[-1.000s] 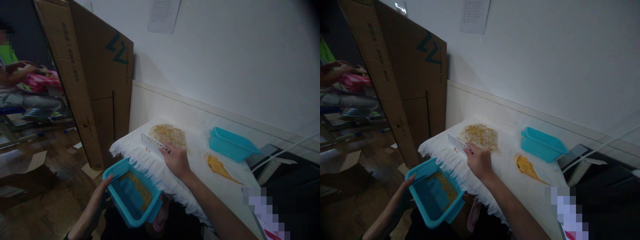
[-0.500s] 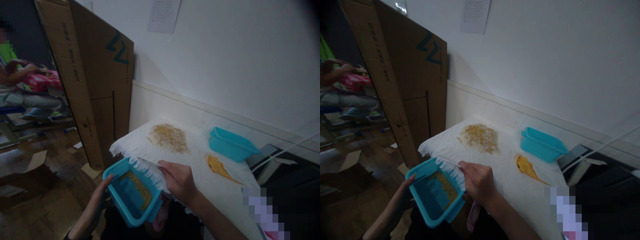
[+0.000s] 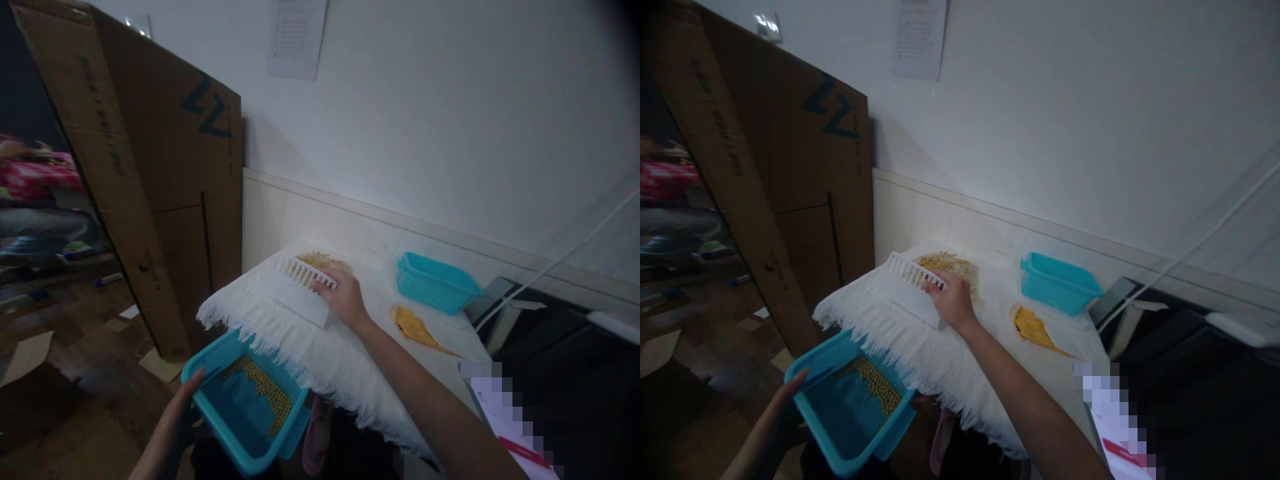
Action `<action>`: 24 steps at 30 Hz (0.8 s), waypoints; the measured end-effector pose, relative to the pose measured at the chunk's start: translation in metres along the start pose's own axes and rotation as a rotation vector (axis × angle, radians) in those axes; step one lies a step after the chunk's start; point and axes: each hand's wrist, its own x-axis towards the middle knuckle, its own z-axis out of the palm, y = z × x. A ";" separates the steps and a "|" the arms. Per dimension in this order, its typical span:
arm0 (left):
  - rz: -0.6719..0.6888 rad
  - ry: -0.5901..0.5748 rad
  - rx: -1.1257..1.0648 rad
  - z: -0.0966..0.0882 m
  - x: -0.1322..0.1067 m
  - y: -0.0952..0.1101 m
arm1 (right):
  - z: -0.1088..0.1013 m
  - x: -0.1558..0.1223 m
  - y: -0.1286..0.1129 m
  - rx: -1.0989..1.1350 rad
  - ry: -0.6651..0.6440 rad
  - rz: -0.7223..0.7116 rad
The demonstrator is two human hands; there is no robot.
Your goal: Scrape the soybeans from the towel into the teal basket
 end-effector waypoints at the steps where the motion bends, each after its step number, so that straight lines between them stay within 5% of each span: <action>1: -0.024 -0.001 -0.013 -0.001 0.003 0.000 | 0.006 0.011 0.004 0.031 -0.045 0.094; 8: -0.054 0.026 -0.043 -0.004 0.018 -0.006 | 0.040 0.054 0.037 0.026 -0.047 0.264; 16: -0.056 0.006 0.011 -0.004 0.017 -0.001 | -0.003 0.063 0.082 -0.038 -0.015 0.362; 24: -0.109 0.070 -0.025 -0.002 0.019 0.002 | -0.041 0.065 0.097 -0.012 -0.052 0.450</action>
